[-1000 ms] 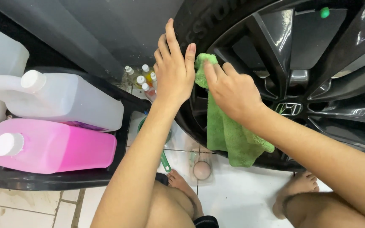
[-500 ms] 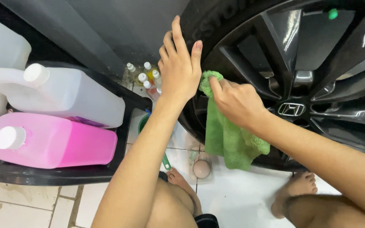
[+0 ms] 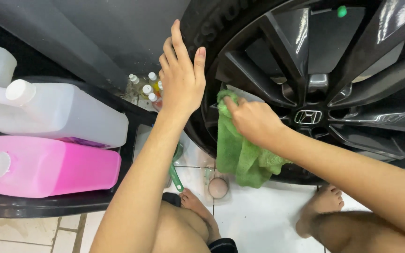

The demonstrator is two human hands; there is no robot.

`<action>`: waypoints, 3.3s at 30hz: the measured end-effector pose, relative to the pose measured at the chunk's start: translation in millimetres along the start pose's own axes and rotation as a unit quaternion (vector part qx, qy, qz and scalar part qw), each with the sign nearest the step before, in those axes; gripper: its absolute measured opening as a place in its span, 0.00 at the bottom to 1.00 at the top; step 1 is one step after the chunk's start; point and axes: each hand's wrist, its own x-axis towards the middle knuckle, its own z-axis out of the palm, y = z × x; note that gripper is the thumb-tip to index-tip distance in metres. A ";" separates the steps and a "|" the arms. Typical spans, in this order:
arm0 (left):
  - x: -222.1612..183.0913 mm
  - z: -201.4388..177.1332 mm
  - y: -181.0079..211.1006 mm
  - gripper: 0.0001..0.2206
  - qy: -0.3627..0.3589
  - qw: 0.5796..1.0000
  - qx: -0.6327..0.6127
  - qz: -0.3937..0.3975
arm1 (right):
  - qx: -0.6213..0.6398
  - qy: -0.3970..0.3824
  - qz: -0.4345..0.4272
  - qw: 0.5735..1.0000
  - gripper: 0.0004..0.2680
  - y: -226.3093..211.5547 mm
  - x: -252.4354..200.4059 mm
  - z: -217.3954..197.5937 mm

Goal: The person sits on the floor and wipes a car wheel with a green cloth. They clean the spokes and the center hub of the wheel, holding the tire with their left hand while wiping with their right hand.

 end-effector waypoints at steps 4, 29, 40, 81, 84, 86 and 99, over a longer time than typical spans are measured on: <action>0.2 -0.2 -1.1 0.28 -0.001 1.000 -0.003 0.003 | -0.016 -0.052 0.017 0.998 0.21 16.8 -26.5 -8.9; -0.2 3.3 3.2 0.28 -0.006 1.000 -0.015 -0.010 | 0.012 -0.279 0.050 0.959 0.29 51.9 -59.2 -69.6; -1.5 13.4 -3.0 0.28 0.023 1.000 0.012 -0.010 | 0.153 -0.180 -0.016 0.972 0.30 21.6 -38.5 -31.8; -6.1 11.2 -18.9 0.28 -0.006 0.999 -0.019 0.025 | 0.088 -0.028 0.170 0.981 0.30 -26.3 -86.4 5.9; -1.8 24.1 -25.7 0.29 0.006 1.000 0.016 0.012 | 0.141 0.083 0.226 0.960 0.29 -25.1 -101.4 12.9; -2.8 23.9 -25.2 0.29 0.005 1.000 0.020 0.009 | 0.132 0.160 0.206 0.956 0.29 -31.0 -97.1 24.8; -3.1 14.6 -22.9 0.29 -0.018 1.000 0.000 0.022 | -0.001 0.244 0.103 0.964 0.23 -70.4 -29.1 48.5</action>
